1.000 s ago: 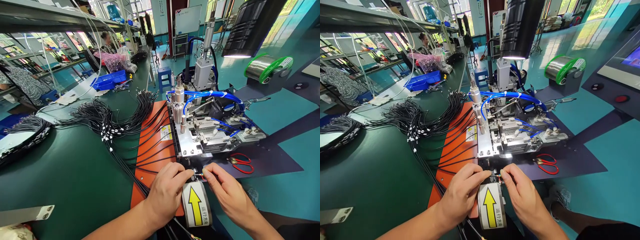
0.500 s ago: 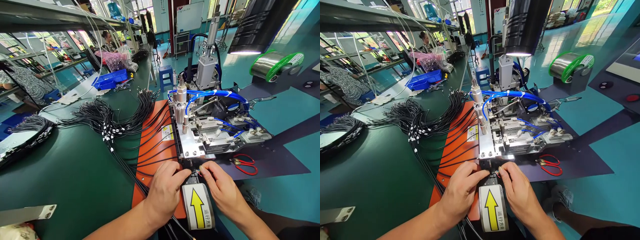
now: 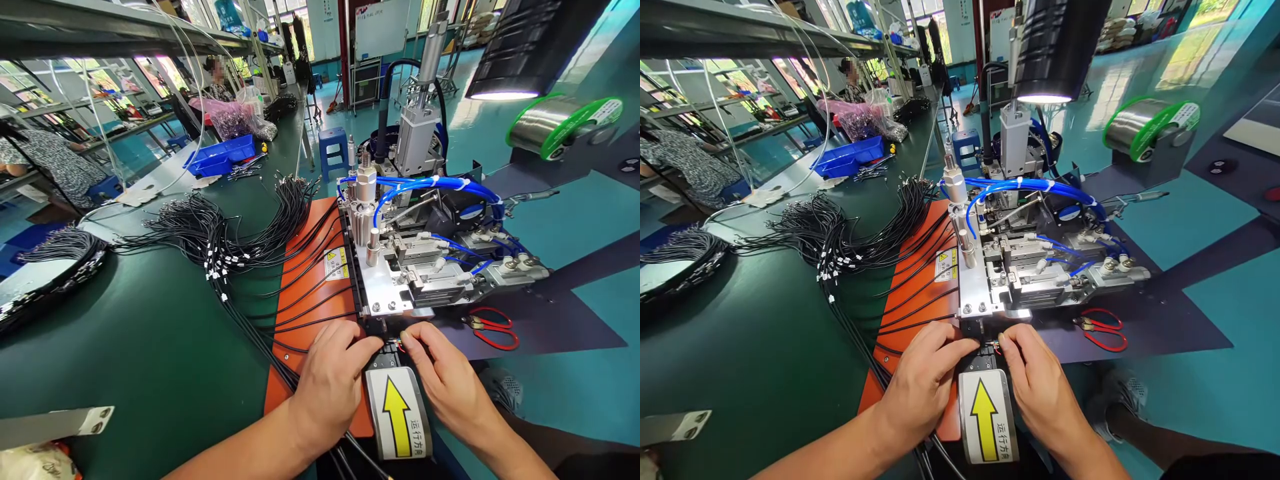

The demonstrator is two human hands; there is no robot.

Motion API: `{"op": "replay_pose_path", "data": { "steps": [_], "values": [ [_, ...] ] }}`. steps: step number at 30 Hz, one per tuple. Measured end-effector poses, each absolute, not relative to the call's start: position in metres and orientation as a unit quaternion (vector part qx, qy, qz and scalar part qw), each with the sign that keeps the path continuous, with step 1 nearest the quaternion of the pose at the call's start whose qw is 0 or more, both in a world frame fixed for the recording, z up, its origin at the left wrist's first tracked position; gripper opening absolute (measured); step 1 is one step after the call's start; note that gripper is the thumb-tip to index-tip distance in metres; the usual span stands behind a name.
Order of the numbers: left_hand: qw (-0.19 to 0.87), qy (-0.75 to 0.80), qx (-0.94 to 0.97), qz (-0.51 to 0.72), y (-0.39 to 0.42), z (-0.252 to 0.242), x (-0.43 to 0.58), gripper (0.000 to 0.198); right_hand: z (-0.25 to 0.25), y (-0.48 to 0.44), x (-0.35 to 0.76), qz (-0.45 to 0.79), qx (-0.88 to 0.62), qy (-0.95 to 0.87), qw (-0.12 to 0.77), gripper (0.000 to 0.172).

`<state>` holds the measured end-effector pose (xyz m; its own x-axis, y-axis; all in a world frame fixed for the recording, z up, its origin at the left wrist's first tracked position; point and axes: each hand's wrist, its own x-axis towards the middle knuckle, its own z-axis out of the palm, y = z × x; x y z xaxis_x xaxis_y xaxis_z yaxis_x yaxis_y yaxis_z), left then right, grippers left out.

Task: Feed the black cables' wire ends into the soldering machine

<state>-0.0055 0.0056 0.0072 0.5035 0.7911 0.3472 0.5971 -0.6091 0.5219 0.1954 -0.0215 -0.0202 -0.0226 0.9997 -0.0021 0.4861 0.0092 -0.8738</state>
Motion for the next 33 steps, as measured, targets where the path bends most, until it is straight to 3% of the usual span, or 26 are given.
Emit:
{"op": "replay_pose_path", "data": {
  "steps": [33],
  "values": [
    [0.162,0.417,0.852,0.273,0.0060,0.0089,-0.0039,0.032,-0.0249,-0.0246,0.1941,0.372,-0.597,-0.604,0.376,0.027]
  ]
}}
